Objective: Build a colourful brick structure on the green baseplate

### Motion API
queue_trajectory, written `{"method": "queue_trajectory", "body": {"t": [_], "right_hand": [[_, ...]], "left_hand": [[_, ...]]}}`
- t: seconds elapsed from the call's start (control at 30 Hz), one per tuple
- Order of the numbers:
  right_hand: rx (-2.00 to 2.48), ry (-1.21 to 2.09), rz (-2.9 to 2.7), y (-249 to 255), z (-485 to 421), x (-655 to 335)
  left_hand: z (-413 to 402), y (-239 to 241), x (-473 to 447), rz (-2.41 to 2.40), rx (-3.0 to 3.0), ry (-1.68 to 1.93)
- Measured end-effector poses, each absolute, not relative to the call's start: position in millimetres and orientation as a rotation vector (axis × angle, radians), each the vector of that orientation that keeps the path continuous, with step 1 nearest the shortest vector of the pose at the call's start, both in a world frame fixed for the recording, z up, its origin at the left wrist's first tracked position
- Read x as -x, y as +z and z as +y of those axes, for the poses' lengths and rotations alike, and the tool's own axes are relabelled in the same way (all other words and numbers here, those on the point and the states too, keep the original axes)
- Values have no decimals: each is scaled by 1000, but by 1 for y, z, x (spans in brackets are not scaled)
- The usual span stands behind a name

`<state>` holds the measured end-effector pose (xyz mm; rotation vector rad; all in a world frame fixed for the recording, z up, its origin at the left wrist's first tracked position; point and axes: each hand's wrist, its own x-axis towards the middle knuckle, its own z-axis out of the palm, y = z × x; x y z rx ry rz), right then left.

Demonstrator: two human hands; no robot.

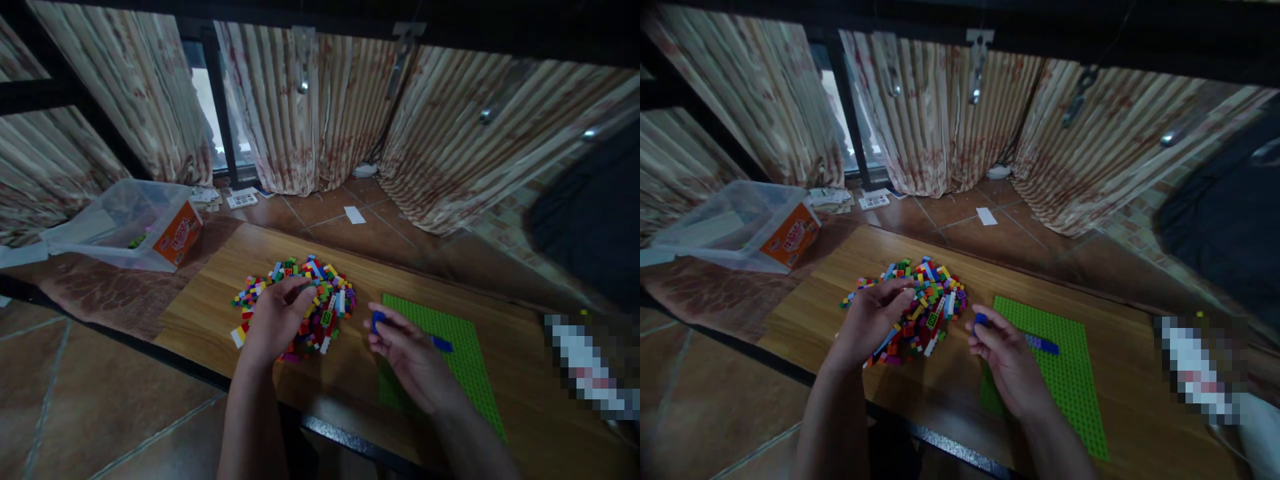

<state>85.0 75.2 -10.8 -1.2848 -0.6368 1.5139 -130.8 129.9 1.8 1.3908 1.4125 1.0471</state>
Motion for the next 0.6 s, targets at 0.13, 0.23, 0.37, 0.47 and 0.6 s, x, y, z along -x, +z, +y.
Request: {"method": "queue_trajectory", "body": {"t": [0.13,0.23,0.37,0.47,0.6], "right_hand": [[1511,1328,-885,-13,47,-115],[1666,1138,-993,-18,30,-147],[1738,908,-951,-23,21,-193],[1717,828,-878,-23,20,-218],[1604,925,-815,-23,19,-224]], "left_hand": [[124,17,109,1147,-1380,996],[119,19,81,992,-1416,895],[112,3,38,958,-1497,762],[110,-13,13,1035,-1592,676],[110,-27,-10,1159,-1717,646]]}}
